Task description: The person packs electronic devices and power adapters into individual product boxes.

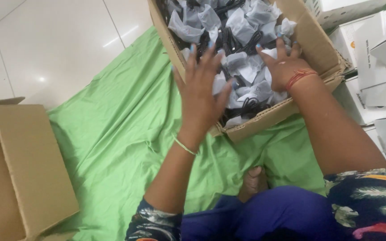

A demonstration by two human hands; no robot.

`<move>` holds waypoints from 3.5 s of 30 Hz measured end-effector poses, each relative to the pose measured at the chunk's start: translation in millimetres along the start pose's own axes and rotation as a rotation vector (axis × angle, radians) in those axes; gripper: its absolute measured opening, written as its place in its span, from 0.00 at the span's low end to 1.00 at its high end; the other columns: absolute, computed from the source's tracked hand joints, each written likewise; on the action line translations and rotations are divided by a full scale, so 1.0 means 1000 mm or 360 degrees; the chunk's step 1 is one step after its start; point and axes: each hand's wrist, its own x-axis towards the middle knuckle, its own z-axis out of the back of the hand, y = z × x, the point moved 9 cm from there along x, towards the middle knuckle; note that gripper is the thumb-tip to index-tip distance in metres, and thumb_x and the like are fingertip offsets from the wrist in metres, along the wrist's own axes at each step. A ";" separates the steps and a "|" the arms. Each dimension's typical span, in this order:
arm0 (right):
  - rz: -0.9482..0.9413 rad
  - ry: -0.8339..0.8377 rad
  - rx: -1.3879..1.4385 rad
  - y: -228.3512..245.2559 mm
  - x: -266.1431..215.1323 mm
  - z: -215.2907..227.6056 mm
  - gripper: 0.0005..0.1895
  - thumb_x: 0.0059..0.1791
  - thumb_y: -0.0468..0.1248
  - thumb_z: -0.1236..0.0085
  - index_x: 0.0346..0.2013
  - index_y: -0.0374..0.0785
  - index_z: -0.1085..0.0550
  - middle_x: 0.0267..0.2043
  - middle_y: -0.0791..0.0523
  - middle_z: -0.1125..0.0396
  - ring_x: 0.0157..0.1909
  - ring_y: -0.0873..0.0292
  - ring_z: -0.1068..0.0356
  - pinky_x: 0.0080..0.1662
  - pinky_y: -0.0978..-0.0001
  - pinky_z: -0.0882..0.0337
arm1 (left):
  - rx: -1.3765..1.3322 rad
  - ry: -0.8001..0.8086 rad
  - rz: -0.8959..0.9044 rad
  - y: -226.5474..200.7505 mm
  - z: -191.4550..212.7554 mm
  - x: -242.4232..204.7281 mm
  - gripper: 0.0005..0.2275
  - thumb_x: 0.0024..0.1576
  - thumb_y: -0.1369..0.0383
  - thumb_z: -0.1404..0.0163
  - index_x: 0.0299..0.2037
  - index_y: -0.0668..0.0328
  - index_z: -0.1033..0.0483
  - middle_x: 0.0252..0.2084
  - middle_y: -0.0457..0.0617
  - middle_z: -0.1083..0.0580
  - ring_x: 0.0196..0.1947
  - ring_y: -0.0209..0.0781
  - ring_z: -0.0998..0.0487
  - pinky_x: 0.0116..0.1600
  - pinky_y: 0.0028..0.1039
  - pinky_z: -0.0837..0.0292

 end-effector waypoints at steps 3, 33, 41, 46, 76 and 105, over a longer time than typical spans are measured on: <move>-0.0003 -0.0035 -0.0035 0.002 -0.003 0.003 0.66 0.38 0.30 0.35 0.78 0.71 0.65 0.82 0.48 0.80 0.78 0.27 0.72 0.73 0.44 0.53 | 0.0201 0.0180 0.0048 -0.008 -0.031 -0.058 0.18 0.57 0.52 0.44 0.53 0.46 0.27 0.70 0.49 0.38 0.76 0.63 0.51 0.73 0.67 0.59; 0.1596 -0.0133 -0.0801 0.479 -0.312 -0.092 0.49 0.48 0.48 0.40 0.76 0.56 0.59 0.79 0.49 0.65 0.79 0.45 0.64 0.70 0.41 0.53 | 0.0356 -0.0906 0.1195 0.145 0.370 -0.512 0.14 0.61 0.63 0.46 0.56 0.52 0.24 0.61 0.51 0.25 0.65 0.55 0.30 0.69 0.50 0.43; 0.2573 -0.0144 -0.0409 0.681 -0.453 -0.202 0.41 0.46 0.43 0.37 0.71 0.41 0.42 0.71 0.42 0.45 0.72 0.40 0.45 0.68 0.50 0.42 | 0.0732 -0.1058 0.1549 0.108 0.429 -0.672 0.15 0.58 0.63 0.43 0.54 0.53 0.23 0.66 0.51 0.31 0.69 0.59 0.38 0.70 0.61 0.52; 0.2475 0.0213 0.0413 0.736 -0.508 -0.290 0.30 0.51 0.38 0.40 0.67 0.41 0.36 0.68 0.47 0.36 0.67 0.45 0.36 0.67 0.56 0.34 | 0.0707 -0.1647 0.1660 0.093 0.434 -0.788 0.10 0.63 0.65 0.45 0.52 0.56 0.27 0.54 0.51 0.29 0.61 0.52 0.30 0.68 0.45 0.36; 0.2303 0.0857 0.1015 0.658 -0.506 -0.196 0.41 0.50 0.38 0.37 0.75 0.41 0.44 0.74 0.48 0.41 0.69 0.51 0.35 0.69 0.56 0.36 | -0.0848 -0.2677 0.1231 0.122 0.441 -0.710 0.28 0.62 0.73 0.58 0.75 0.64 0.50 0.71 0.62 0.39 0.67 0.54 0.32 0.68 0.43 0.32; 0.0269 0.0474 0.3067 0.282 -0.160 -0.138 0.30 0.46 0.55 0.42 0.57 0.44 0.31 0.55 0.56 0.32 0.57 0.56 0.33 0.55 0.52 0.28 | -0.1375 -0.0657 0.1621 0.153 0.133 -0.318 0.30 0.62 0.60 0.49 0.73 0.54 0.46 0.69 0.54 0.36 0.65 0.49 0.32 0.60 0.38 0.30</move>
